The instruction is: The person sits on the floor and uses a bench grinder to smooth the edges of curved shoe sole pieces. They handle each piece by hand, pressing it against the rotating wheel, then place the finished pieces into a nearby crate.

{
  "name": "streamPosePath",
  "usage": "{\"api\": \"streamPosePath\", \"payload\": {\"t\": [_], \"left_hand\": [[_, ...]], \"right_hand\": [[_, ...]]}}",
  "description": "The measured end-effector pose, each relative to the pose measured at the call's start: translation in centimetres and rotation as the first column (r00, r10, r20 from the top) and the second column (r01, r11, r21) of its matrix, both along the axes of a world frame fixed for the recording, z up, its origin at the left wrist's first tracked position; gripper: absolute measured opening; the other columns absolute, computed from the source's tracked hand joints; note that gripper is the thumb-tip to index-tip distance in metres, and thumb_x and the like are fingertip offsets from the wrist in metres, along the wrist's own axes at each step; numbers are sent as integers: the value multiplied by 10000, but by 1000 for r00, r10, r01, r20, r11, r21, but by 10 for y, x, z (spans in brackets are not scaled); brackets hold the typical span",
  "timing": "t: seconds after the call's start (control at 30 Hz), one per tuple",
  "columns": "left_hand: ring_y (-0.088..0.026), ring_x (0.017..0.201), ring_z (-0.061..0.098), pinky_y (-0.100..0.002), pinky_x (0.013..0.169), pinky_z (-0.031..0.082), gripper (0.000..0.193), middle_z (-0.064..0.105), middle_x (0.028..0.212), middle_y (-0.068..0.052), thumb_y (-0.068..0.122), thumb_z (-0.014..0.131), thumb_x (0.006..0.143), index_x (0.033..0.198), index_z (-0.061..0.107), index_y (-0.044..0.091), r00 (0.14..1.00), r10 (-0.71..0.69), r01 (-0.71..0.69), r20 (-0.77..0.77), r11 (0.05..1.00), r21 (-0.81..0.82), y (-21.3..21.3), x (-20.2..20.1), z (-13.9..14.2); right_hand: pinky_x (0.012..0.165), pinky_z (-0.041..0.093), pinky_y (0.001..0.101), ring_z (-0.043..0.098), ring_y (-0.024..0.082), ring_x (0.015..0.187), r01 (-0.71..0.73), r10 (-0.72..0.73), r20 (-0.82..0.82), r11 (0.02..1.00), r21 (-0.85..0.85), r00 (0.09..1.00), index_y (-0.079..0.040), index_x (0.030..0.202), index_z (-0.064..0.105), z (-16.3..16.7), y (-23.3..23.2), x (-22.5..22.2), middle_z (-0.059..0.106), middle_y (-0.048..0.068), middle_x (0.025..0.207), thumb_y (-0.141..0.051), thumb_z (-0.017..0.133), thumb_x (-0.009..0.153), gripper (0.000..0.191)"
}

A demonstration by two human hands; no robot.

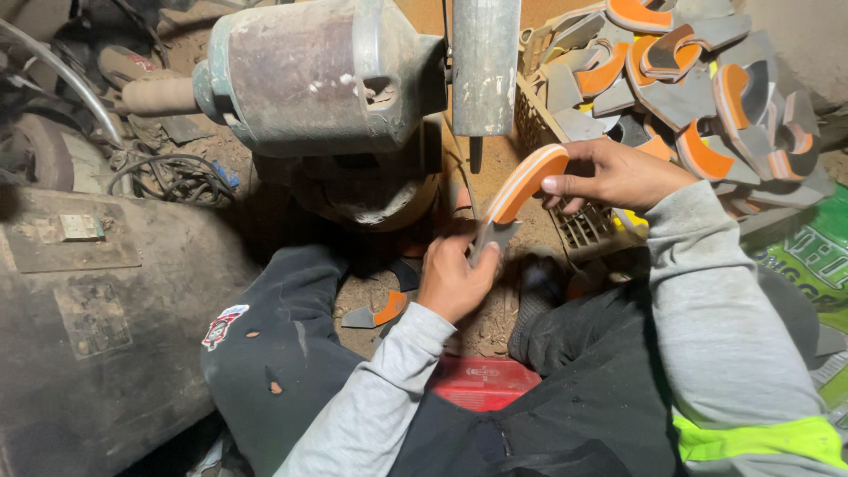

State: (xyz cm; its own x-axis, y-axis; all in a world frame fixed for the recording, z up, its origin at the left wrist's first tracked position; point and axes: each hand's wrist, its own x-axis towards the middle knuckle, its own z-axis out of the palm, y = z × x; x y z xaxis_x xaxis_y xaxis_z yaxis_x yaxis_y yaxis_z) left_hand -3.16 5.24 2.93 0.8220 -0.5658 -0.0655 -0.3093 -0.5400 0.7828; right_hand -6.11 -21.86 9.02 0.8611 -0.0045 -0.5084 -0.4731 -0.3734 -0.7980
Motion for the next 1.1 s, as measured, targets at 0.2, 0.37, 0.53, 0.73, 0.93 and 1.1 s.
{"api": "streamPosePath", "payload": {"t": [0.2,0.37,0.53,0.73,0.93,1.1], "left_hand": [[-181,837,692,-350,745,597,297,714,989,-68,197,697,963,1197,630,27,547,-362,-234,-755,799,-553,-26,-6,-29],[-208,1015,691,-394,847,613,366,675,1150,-109,233,684,982,1268,574,32,367,-420,-412,-830,726,-550,-35,1,-33],[-191,988,677,-385,824,605,401,669,1138,-90,262,691,960,1273,584,34,406,-421,-433,-811,693,-577,-40,16,-23],[-216,911,665,-381,763,587,405,680,1097,-130,253,721,951,1237,604,-9,437,-433,-439,-788,662,-608,-49,37,-16],[-204,951,660,-390,776,573,348,679,1088,-101,216,706,957,1220,601,13,407,-478,-485,-778,608,-628,-50,40,-18],[-218,1004,675,-443,881,596,257,688,1107,-125,203,673,1042,1185,615,-3,309,-571,-534,-761,558,-635,-52,6,-28]], "right_hand": [[613,534,257,650,91,730,144,-186,234,972,183,954,12,1250,602,-14,31,18,695,66,875,-331,656,984,438],[541,473,266,597,108,636,280,-246,360,959,-43,900,48,1225,548,-32,38,40,654,74,789,-332,680,969,477],[555,450,245,569,94,638,375,-309,437,925,-70,844,80,1213,565,-48,35,59,645,57,780,-312,665,983,465],[573,448,240,545,71,674,440,-397,483,898,26,781,53,1233,576,-63,28,75,635,24,828,-295,660,1008,422],[600,448,238,525,63,705,443,-406,562,893,76,721,46,1249,564,-63,32,80,624,10,869,-260,676,1010,404],[594,451,251,515,74,691,302,-228,604,953,-22,764,39,1326,541,-40,41,60,611,33,852,-255,661,1029,435]]}}
